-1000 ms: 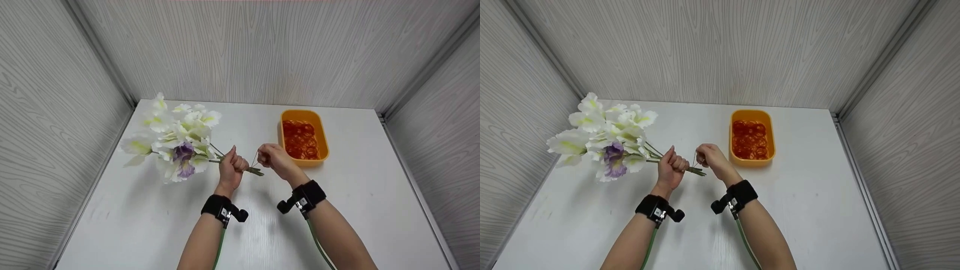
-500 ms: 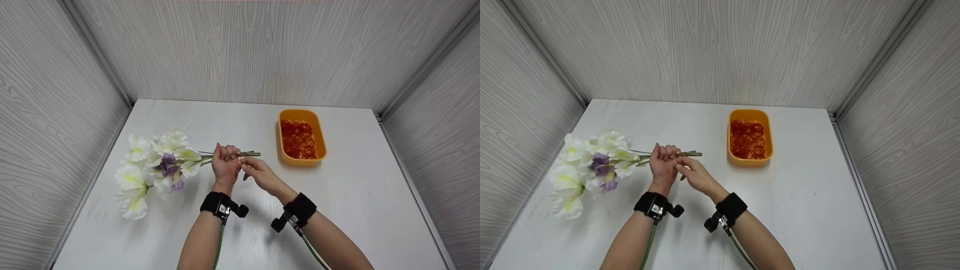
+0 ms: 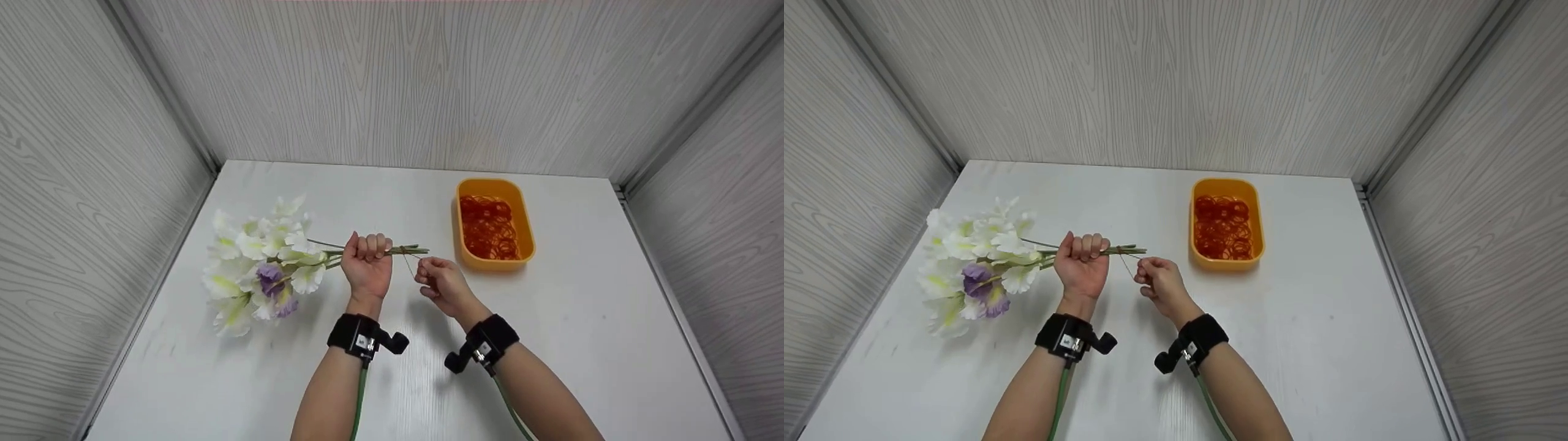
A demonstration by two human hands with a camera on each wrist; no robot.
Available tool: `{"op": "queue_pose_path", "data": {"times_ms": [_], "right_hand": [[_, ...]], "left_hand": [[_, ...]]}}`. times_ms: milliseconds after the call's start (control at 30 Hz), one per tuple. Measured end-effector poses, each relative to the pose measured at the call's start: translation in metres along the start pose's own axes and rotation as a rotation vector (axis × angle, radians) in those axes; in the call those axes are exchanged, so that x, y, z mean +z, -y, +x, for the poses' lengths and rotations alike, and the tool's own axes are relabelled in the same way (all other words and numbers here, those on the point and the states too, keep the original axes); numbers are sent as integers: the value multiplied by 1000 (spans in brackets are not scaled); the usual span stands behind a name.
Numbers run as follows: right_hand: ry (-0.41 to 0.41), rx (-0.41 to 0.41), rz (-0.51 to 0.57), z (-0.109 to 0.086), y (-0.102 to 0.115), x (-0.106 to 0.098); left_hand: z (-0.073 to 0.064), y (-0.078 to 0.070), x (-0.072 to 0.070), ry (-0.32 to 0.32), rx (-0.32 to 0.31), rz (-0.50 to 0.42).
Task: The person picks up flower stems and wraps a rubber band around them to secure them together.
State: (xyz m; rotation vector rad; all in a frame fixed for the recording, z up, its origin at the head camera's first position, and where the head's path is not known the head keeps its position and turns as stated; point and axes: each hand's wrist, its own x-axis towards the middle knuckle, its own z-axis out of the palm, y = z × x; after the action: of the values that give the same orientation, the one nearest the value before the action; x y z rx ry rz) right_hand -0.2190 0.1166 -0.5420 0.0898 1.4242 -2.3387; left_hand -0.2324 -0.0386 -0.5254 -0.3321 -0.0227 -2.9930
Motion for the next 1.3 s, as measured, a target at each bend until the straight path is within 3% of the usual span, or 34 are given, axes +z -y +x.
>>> {"op": "queue_pose_path", "data": {"times_ms": [167, 333, 567, 867, 1000, 1133, 1300], "right_hand": [[-42, 57, -124, 11, 13, -9], [-74, 41, -288, 13, 34, -14], [-87, -66, -561, 4, 56, -8], [-101, -259, -863, -7, 55, 11], [-74, -303, -910, -9, 51, 20], [-30, -287, -886, -13, 50, 31], [31, -330, -822, -18, 50, 52]], "left_hand": [[-5, 0, -2, 43, -68, 16], [-8, -2, -5, 79, -123, 102], [-6, -2, -4, 123, -100, 248], [-5, 1, -6, 125, -60, 382], [-6, 5, -5, 116, -33, 443], [-8, 10, -5, 124, -10, 505], [-12, 16, -6, 112, 1, 595]]}}
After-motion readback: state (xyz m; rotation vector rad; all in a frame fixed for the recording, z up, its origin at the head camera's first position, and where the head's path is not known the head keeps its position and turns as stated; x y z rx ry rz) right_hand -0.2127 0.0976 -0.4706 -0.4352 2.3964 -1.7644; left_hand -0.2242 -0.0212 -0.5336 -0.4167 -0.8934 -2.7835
